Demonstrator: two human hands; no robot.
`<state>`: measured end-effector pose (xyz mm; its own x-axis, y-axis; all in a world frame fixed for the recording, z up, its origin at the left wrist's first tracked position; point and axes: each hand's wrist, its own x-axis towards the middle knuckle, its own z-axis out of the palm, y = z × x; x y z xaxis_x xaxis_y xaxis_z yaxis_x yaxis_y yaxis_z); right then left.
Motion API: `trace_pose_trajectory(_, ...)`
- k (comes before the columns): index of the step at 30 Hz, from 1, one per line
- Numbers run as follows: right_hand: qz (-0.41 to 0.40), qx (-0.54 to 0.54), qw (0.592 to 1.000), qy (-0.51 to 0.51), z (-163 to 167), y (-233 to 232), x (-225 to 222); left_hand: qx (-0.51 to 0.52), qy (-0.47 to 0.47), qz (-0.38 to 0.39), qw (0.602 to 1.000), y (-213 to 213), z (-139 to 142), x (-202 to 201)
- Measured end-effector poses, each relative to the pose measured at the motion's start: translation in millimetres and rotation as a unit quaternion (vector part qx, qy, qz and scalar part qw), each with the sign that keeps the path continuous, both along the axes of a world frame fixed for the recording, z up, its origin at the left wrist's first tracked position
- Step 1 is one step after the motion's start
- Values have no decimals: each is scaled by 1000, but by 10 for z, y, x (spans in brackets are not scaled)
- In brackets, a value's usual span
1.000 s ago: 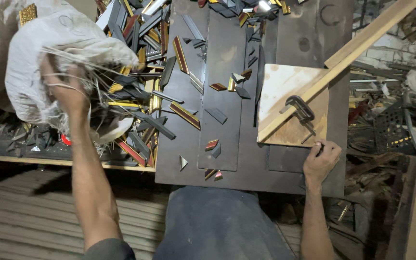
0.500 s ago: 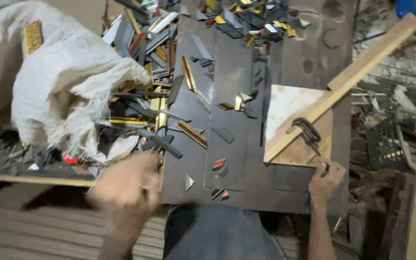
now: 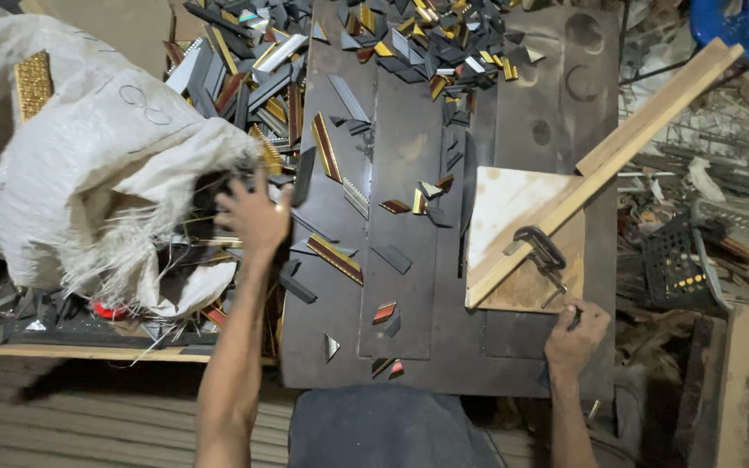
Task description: The person picks up small picture-frame molding offcuts one at a time from a dark work table, briefly turns and looks at each piece, and drops selected pieces into a white sack at the left of the table, repeating this pick-inspect-place cycle throughout the clip.
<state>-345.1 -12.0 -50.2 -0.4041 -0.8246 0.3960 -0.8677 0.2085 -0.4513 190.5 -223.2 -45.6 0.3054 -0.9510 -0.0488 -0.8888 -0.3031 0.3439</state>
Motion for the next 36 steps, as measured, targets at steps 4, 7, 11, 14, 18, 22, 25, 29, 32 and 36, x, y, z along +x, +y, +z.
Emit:
trace_pose_trajectory(4, 10, -5, 1000, -23, 22, -16, 13, -23, 8, -41, 999, 137, 97, -329)
trace_pose_trajectory(7, 9, -1, 1000, -1, 38, -15, 4, -20, 20, -77, 997, 428, 175, -577)
trace_pose_trajectory(11, 2, -5, 1000, -9, 48, -5, -7, -46, 55, -180, 981, 708, 235, -1020)
trace_pose_trajectory(14, 0, -16, 1000, -3, 59, -6, -4, -113, 94, -210, 967, 787, 289, -1298)
trace_pose_trajectory(18, -13, -21, 1000, 6, 77, -16, 8, -171, 188, -242, 937, 814, 449, -1292)
trace_pose_trajectory(22, -7, -17, 1000, -5, 88, -8, 5, -250, 206, -272, 906, 935, 720, -1149)
trace_pose_trajectory(25, -1, -23, 1000, 9, 94, 0, -10, -277, 255, -237, 895, 1081, 943, -1163)
trace_pose_trajectory(29, 4, -2, 1000, -7, 108, -2, -19, -286, 463, -141, 827, 1126, 1043, -1342)
trace_pose_trajectory(32, -2, 5, 1000, -9, 121, -9, -20, -240, 614, -3, 752, 990, 880, -1515)
trace_pose_trajectory(36, 8, -6, 1000, 0, 138, -20, -39, -198, 637, 22, 744, 868, 527, -1782)
